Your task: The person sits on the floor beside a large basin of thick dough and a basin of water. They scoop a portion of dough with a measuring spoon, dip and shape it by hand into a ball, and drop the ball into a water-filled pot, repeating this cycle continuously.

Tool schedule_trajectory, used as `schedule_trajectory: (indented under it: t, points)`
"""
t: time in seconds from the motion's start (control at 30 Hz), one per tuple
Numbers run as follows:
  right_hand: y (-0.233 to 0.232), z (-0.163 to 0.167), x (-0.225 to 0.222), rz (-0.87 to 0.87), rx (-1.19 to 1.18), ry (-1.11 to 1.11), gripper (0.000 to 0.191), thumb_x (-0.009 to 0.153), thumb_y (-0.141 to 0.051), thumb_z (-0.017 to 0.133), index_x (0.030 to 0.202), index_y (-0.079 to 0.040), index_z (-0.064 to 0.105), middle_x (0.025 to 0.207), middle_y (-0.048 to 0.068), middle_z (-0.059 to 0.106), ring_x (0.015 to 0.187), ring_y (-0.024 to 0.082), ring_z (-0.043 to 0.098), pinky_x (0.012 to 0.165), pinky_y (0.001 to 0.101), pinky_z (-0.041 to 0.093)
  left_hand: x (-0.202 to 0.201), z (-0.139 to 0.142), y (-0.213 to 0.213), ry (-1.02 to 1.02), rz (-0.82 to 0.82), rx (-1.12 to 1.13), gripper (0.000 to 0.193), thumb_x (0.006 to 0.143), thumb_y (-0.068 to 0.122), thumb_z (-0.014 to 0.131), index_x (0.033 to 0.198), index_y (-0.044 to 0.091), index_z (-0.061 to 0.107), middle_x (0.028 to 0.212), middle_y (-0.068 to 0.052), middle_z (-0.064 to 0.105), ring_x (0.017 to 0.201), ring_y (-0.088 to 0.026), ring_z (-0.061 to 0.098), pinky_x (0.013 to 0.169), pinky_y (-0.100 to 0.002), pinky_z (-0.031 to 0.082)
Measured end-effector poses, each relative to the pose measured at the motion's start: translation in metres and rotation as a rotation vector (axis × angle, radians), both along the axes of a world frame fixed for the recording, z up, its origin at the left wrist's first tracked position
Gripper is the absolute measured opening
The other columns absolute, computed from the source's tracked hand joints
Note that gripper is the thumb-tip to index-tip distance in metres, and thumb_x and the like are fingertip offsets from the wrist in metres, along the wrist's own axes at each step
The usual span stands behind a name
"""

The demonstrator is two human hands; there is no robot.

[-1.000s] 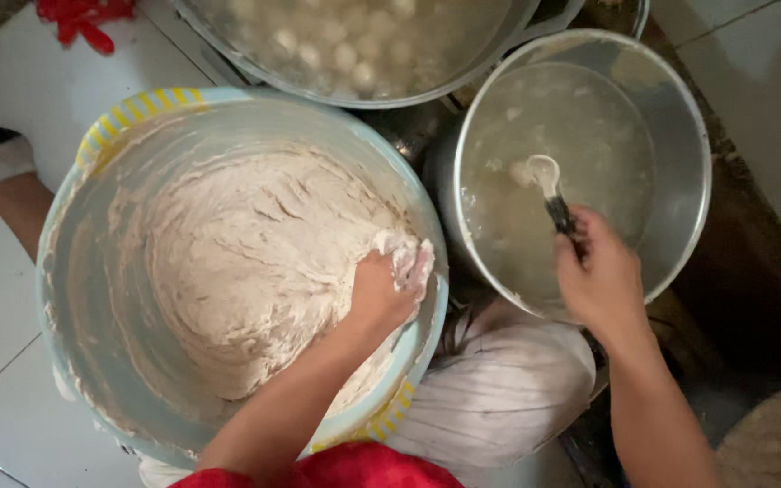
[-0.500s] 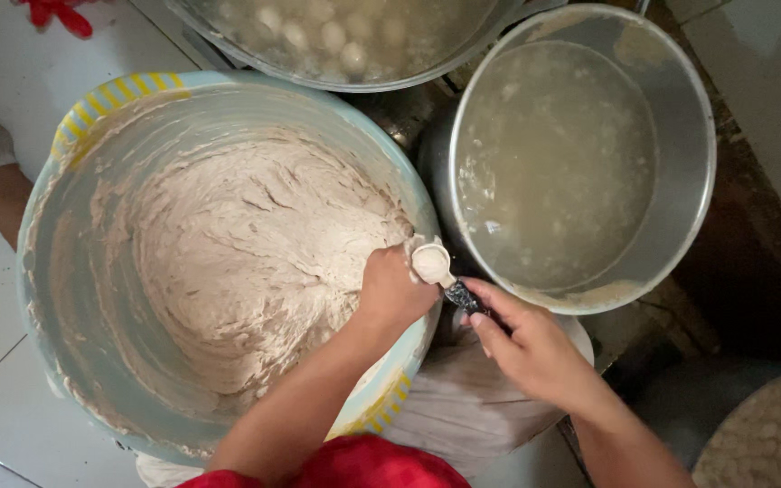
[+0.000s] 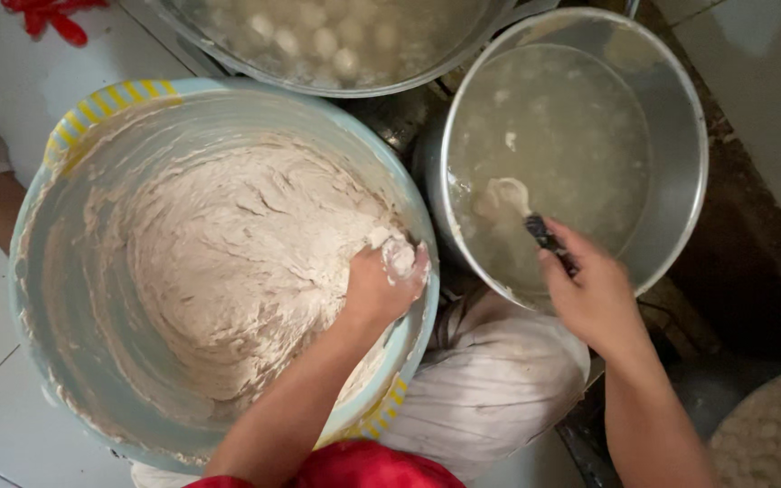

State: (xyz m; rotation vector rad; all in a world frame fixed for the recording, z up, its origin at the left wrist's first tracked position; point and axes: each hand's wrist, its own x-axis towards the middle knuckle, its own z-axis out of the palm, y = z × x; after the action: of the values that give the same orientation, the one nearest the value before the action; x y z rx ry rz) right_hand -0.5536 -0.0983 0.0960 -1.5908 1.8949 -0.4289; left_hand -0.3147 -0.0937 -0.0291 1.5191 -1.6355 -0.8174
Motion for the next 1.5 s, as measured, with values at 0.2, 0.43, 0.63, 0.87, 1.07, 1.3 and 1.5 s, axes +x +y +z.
schedule_trajectory:
  t: [0.2,0.43,0.63,0.87,1.07,1.3,1.5]
  points:
    - [0.033,0.003,0.018,-0.125,0.539,-0.345,0.057,0.099,-0.010,0.063,0.156,-0.015,0.058,0.107,0.015,0.074,0.074,0.020,0.061,0.059,0.0391,0.049,-0.012,-0.007,0.011,0.130,-0.004,0.038,0.023,0.086,0.026,0.079,0.077,0.009,0.066,0.070,-0.011,0.068,0.064,-0.035,0.068,0.058,-0.043,0.054]
    - [0.039,0.005,0.049,0.251,0.196,-0.415,0.046,0.099,-0.010,0.058,0.145,-0.008,0.056,0.100,-0.001,0.072,0.077,0.004,0.062,0.064,0.0210,0.049,-0.013,-0.003,0.004,0.015,-0.113,0.145,0.021,0.067,0.019,0.081,0.081,0.008,0.069,0.079,-0.015,0.071,0.072,-0.038,0.069,0.065,-0.046,0.056]
    - [0.019,0.004,0.031,-0.098,0.597,-0.510,0.052,0.097,-0.013,0.056,0.149,-0.016,0.054,0.084,0.001,0.069,0.055,0.007,0.051,0.045,0.0234,0.043,-0.003,0.009,-0.002,-0.248,0.026,0.176,0.029,0.071,0.033,0.083,0.076,0.006,0.073,0.070,-0.020,0.069,0.067,-0.044,0.065,0.064,-0.053,0.052]
    - [-0.008,-0.004,0.003,-0.004,0.157,-0.124,0.047,0.097,-0.010,0.060,0.144,-0.011,0.058,0.106,0.003,0.073,0.083,0.008,0.062,0.072,0.0245,0.051,0.003,0.002,0.006,0.033,0.026,-0.039,0.020,0.082,0.027,0.075,0.080,0.007,0.071,0.076,-0.014,0.072,0.067,-0.042,0.064,0.067,-0.049,0.053]
    - [0.011,-0.012,-0.012,-0.132,0.311,-0.354,0.048,0.106,-0.009,0.058,0.154,-0.008,0.059,0.099,0.009,0.069,0.077,0.014,0.058,0.065,0.0304,0.049,-0.008,-0.002,0.010,0.078,0.041,0.368,0.030,0.092,0.032,0.072,0.074,0.009,0.065,0.062,-0.008,0.068,0.061,-0.030,0.068,0.062,-0.040,0.056]
    - [0.056,-0.009,0.031,0.190,0.201,-0.314,0.052,0.096,-0.005,0.060,0.147,-0.007,0.053,0.104,0.002,0.072,0.082,0.006,0.062,0.071,0.0204,0.052,-0.009,-0.009,0.018,0.211,-0.090,-0.030,0.017,0.076,0.021,0.078,0.084,0.009,0.071,0.079,-0.010,0.073,0.070,-0.028,0.072,0.065,-0.040,0.058]
    - [0.044,-0.007,0.050,0.049,0.565,-0.629,0.053,0.098,-0.005,0.053,0.150,-0.010,0.052,0.099,0.003,0.067,0.061,0.006,0.051,0.053,0.0215,0.046,-0.009,-0.010,0.016,-0.007,-0.025,0.314,0.020,0.068,0.021,0.081,0.080,0.006,0.073,0.078,-0.018,0.071,0.076,-0.040,0.070,0.066,-0.047,0.056]
